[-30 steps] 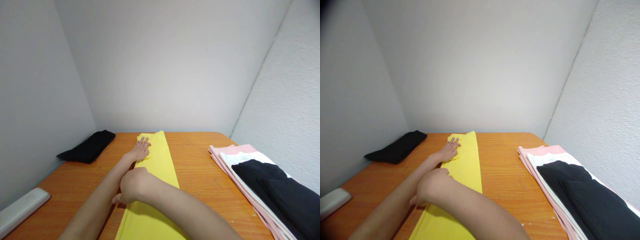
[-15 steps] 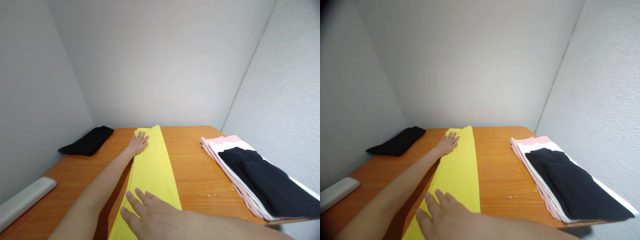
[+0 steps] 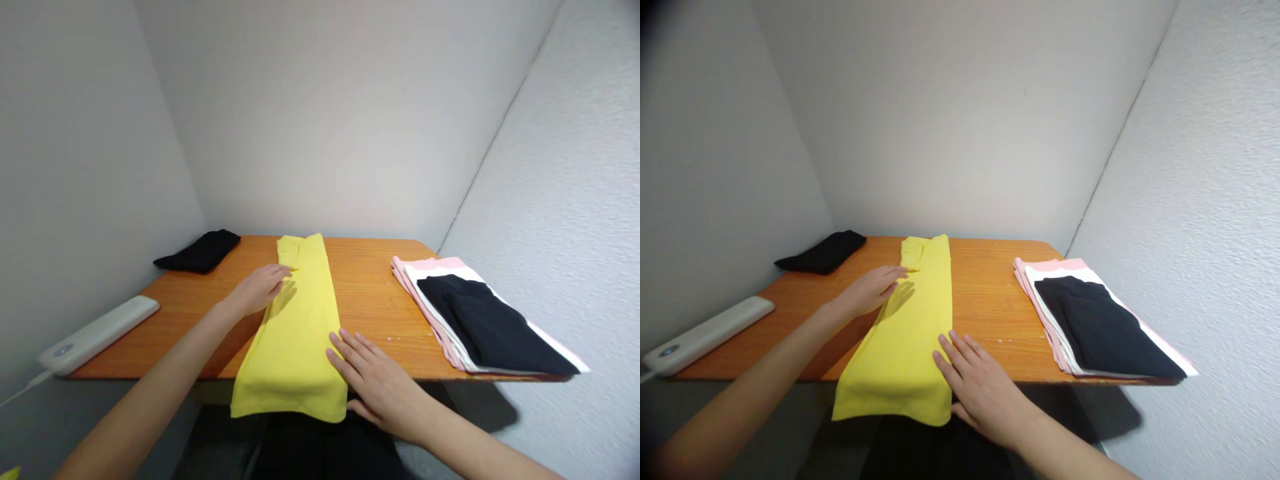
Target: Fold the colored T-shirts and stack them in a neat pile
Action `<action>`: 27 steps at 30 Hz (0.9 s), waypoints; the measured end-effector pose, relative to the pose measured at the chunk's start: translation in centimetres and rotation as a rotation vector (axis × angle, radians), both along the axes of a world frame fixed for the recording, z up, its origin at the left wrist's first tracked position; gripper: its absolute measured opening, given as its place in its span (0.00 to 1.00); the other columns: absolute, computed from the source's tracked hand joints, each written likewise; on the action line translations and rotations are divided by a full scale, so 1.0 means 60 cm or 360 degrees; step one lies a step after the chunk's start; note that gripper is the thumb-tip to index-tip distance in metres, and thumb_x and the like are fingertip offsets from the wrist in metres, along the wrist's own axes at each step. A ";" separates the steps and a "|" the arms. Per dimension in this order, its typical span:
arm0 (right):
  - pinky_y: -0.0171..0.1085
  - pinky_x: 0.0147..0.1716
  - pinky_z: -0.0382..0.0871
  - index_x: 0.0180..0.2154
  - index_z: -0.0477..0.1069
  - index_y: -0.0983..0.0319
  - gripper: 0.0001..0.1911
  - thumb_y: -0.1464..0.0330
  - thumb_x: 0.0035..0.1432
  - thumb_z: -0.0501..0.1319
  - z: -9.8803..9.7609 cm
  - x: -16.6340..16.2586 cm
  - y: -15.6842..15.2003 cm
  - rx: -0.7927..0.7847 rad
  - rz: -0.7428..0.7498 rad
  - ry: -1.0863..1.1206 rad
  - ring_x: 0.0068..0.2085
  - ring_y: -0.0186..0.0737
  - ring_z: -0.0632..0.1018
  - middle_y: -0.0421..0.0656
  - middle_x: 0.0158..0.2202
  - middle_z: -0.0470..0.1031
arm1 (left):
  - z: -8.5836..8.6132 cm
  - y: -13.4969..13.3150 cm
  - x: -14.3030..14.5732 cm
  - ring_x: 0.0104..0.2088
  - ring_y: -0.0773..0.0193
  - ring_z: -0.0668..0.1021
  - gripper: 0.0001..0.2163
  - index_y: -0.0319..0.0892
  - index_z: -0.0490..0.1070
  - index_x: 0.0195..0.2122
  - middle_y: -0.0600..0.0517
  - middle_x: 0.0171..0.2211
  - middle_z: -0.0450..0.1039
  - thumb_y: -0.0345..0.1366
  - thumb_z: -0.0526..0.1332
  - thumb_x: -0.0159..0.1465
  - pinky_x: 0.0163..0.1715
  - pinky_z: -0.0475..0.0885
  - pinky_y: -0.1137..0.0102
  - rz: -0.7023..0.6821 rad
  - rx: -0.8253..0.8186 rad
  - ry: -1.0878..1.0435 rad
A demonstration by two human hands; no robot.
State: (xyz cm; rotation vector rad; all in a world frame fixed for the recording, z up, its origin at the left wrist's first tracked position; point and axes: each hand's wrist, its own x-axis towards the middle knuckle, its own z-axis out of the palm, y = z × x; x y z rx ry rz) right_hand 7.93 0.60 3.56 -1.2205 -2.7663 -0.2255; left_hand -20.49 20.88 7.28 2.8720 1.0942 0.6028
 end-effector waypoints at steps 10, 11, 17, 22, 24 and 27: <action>0.45 0.58 0.65 0.61 0.59 0.67 0.27 0.77 0.61 0.57 -0.052 -0.009 0.015 0.0486 0.0076 -0.0079 0.59 0.47 0.69 0.57 0.61 0.65 | -0.081 -0.273 -0.113 0.63 0.60 0.65 0.27 0.53 0.59 0.64 0.54 0.65 0.59 0.26 0.49 0.65 0.63 0.61 0.62 0.0018 -0.0035 0.0126; 0.45 0.57 0.66 0.60 0.61 0.67 0.25 0.76 0.61 0.59 -0.058 -0.011 0.019 0.0531 0.0079 -0.0053 0.58 0.48 0.70 0.56 0.60 0.66 | -0.093 -0.283 -0.118 0.64 0.61 0.63 0.31 0.52 0.55 0.66 0.53 0.66 0.56 0.23 0.48 0.63 0.63 0.61 0.61 0.0027 0.0055 0.0140; 0.47 0.54 0.67 0.54 0.66 0.62 0.20 0.77 0.59 0.61 -0.073 -0.024 0.040 0.0613 0.0127 0.0054 0.53 0.46 0.74 0.53 0.53 0.72 | -0.135 -0.272 -0.124 0.62 0.61 0.66 0.29 0.49 0.57 0.65 0.49 0.64 0.62 0.19 0.47 0.64 0.59 0.66 0.64 0.0026 0.0566 0.0159; 0.47 0.51 0.68 0.53 0.66 0.61 0.17 0.76 0.63 0.53 -0.051 -0.007 0.011 0.0516 0.0137 0.0313 0.51 0.46 0.73 0.53 0.51 0.73 | -0.137 -0.275 -0.117 0.59 0.59 0.69 0.16 0.48 0.68 0.57 0.47 0.58 0.69 0.31 0.53 0.69 0.56 0.68 0.65 -0.0085 0.0558 -0.0245; 0.47 0.48 0.69 0.52 0.67 0.61 0.16 0.74 0.65 0.49 -0.041 0.001 -0.009 0.0437 0.0185 0.0523 0.50 0.47 0.73 0.53 0.51 0.72 | -0.138 -0.286 -0.111 0.60 0.58 0.69 0.12 0.49 0.72 0.51 0.48 0.58 0.70 0.35 0.55 0.69 0.56 0.67 0.65 -0.0092 0.0418 -0.0506; 0.42 0.39 0.70 0.47 0.69 0.58 0.14 0.65 0.68 0.47 -0.035 0.012 -0.038 0.0248 0.0373 0.0895 0.42 0.44 0.75 0.49 0.42 0.75 | -0.145 -0.305 -0.096 0.56 0.58 0.73 0.08 0.50 0.75 0.39 0.50 0.50 0.76 0.40 0.56 0.68 0.53 0.71 0.66 -0.0210 0.0213 -0.0908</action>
